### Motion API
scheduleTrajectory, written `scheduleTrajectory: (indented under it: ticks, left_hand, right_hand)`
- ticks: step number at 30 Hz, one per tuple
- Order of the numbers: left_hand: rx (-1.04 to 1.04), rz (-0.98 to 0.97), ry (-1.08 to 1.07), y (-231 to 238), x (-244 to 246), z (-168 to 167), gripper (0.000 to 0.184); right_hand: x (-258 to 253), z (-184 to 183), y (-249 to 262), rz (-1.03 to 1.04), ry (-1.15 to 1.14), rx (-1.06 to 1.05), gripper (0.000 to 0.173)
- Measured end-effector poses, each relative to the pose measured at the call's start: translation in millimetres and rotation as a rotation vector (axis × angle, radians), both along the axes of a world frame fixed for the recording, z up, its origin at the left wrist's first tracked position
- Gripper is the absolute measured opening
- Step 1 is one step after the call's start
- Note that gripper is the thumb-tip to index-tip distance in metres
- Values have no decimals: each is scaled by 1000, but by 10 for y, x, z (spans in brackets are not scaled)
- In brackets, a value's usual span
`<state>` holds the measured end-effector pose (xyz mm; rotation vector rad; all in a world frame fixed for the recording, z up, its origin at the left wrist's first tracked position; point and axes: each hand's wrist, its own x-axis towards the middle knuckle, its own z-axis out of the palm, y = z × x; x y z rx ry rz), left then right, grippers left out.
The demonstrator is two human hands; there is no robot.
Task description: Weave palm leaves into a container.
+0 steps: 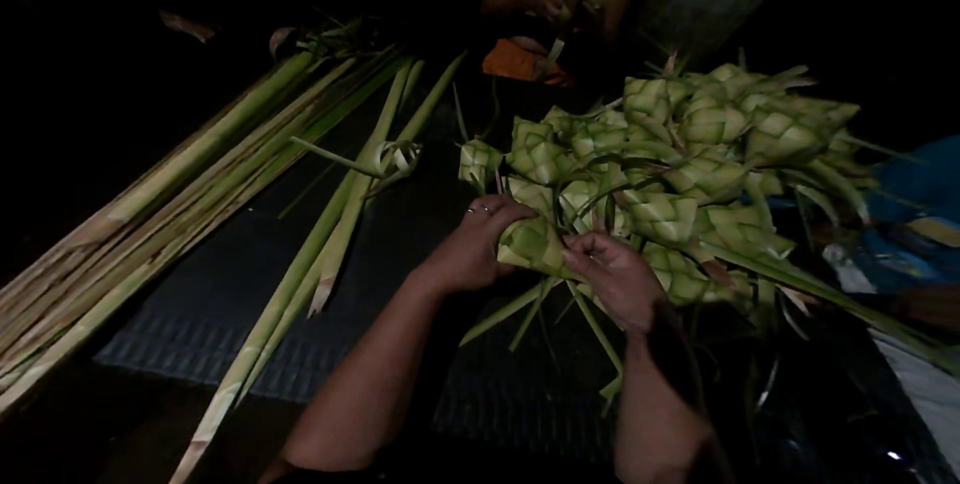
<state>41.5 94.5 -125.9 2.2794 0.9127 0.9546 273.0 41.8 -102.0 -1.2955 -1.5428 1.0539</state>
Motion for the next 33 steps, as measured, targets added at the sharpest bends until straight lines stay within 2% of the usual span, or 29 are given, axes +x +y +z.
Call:
scheduleTrajectory:
  ticks: [7,10,12,16,19,21,24,30,33]
  left_hand:
    - [-56,-25,60,63,-15,-51,70]
    - [-134,7,76,16,-18,-24,82]
    - [-230,35,-14,-34,-29,12,85]
    - [-363,184,-278,-124,53,113,61]
    - [-474,134,-390,-119,72,90,45]
    - [-435,81,-448,-100,66,51,38]
    - [-355,25,-499,-91,73,19,38]
    - [-433,-38,-601,-125,97,23,41]
    - [-469,-71,-642,-123,85,25,45]
  right_hand:
    - [39,-98,41,37,201,-4,7]
    - [27,-90,43,-26,174,14,7]
    - [-4,-79,27,-74,126,70,6]
    - [-100,-102,-13,-136,-3,273,8]
    - [-162,-140,-36,-98,-52,357,13]
    - [-157,-176,-23,-51,-12,414,12]
    - [-123,-182,-19,-10,60,457,9]
    - [-78,-144,-20,39,117,432,7]
    - [-76,-138,-28,30,63,434,8]
